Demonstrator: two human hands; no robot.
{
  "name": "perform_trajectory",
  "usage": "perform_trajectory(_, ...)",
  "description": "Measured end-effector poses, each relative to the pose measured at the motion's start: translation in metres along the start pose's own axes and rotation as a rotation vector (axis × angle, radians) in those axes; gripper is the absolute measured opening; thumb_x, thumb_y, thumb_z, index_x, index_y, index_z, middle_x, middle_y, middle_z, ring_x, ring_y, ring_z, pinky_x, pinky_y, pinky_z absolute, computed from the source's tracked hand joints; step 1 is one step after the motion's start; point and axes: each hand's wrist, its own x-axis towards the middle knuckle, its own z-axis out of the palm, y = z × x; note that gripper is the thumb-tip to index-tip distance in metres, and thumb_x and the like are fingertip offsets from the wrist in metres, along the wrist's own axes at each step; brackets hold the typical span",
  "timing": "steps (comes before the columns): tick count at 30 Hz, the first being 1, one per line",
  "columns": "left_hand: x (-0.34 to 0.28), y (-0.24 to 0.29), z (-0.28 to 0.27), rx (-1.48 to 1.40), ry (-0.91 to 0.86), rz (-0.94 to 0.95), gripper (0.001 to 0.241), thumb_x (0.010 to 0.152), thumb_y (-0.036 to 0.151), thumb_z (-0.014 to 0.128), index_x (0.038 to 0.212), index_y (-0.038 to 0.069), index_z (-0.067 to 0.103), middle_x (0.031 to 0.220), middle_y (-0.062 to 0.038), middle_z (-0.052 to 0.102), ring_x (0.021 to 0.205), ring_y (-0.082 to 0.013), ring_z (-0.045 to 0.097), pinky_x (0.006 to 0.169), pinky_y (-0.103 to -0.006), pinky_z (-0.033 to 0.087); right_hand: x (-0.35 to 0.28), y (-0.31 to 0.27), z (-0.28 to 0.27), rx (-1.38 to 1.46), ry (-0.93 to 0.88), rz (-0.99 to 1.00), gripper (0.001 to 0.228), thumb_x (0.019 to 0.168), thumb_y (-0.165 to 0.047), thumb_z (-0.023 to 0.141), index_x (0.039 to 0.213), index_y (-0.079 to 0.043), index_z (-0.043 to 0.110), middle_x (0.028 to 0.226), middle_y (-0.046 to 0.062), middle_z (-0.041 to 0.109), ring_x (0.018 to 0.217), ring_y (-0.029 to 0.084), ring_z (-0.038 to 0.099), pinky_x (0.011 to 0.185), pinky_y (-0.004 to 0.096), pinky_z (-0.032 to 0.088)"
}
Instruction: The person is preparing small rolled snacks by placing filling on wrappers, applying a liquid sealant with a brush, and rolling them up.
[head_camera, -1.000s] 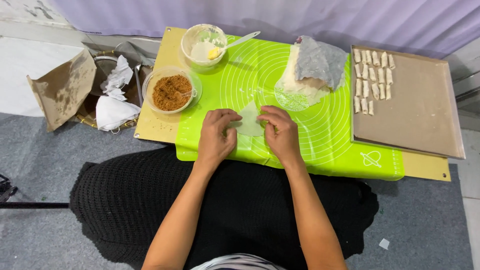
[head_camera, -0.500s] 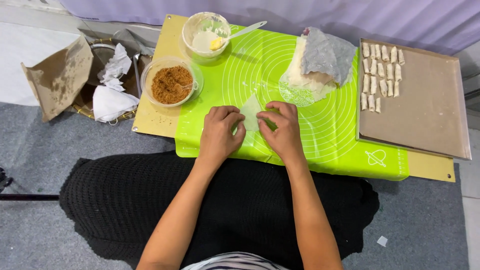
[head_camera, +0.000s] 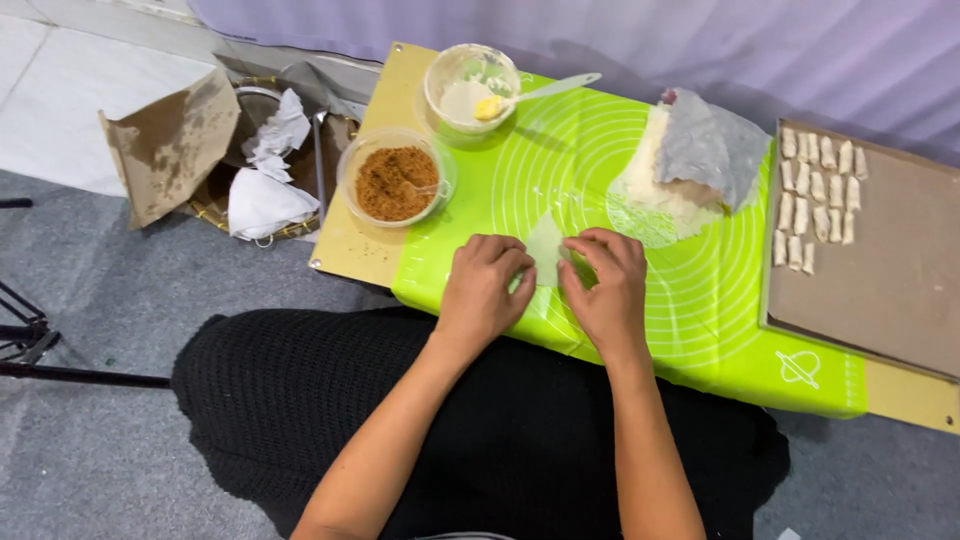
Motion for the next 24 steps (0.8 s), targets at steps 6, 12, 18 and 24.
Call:
perform_trajectory(6,-0.014,-0.020,0.019,0.067,0.041,0.050,0.020,0.064,0.018,0.078,0.082,0.011,0.074,0.086,-0.005,0.067,0.090,-0.0283,0.065,0.070,-0.0407,0.051,0.040,-0.055,0.028,0.235,0.043,-0.101,0.021,0.093,-0.016,0.079,0.112,-0.009,0.075,0.102,0.010,0.070,0.095,0.029,0.066,0.084,0.040,0.054)
perform_trajectory(12,0.010,0.003,-0.010,0.016,0.064,0.062,0.026,0.062,0.019,0.076,0.086,0.010,0.070,0.082,-0.008,0.062,0.087,-0.0324,0.060,0.073,-0.0428,0.048,0.087,-0.084,0.060,0.243,-0.088,0.033,0.027,0.094,-0.033,0.079,0.104,-0.009,0.072,0.083,0.008,0.067,0.068,0.024,0.062,0.062,0.040,0.053)
perform_trajectory(18,-0.027,-0.028,0.041,-0.006,0.032,0.058,0.031,0.063,0.026,0.073,0.090,0.009,0.072,0.080,-0.008,0.064,0.085,-0.0329,0.059,0.079,-0.0438,0.045,0.107,-0.088,0.075,0.211,-0.193,0.059,0.014,0.092,-0.026,0.077,0.089,-0.013,0.073,0.075,0.003,0.065,0.066,0.024,0.063,0.061,0.040,0.051)
perform_trajectory(24,-0.021,-0.020,0.029,0.008,0.030,0.051,0.029,0.063,0.022,0.070,0.089,0.010,0.070,0.081,-0.006,0.062,0.089,-0.0303,0.058,0.079,-0.0415,0.046,0.117,-0.105,0.068,0.135,-0.109,-0.038,0.014,0.095,-0.025,0.074,0.089,-0.012,0.072,0.075,0.005,0.064,0.076,0.029,0.068,0.069,0.043,0.055)
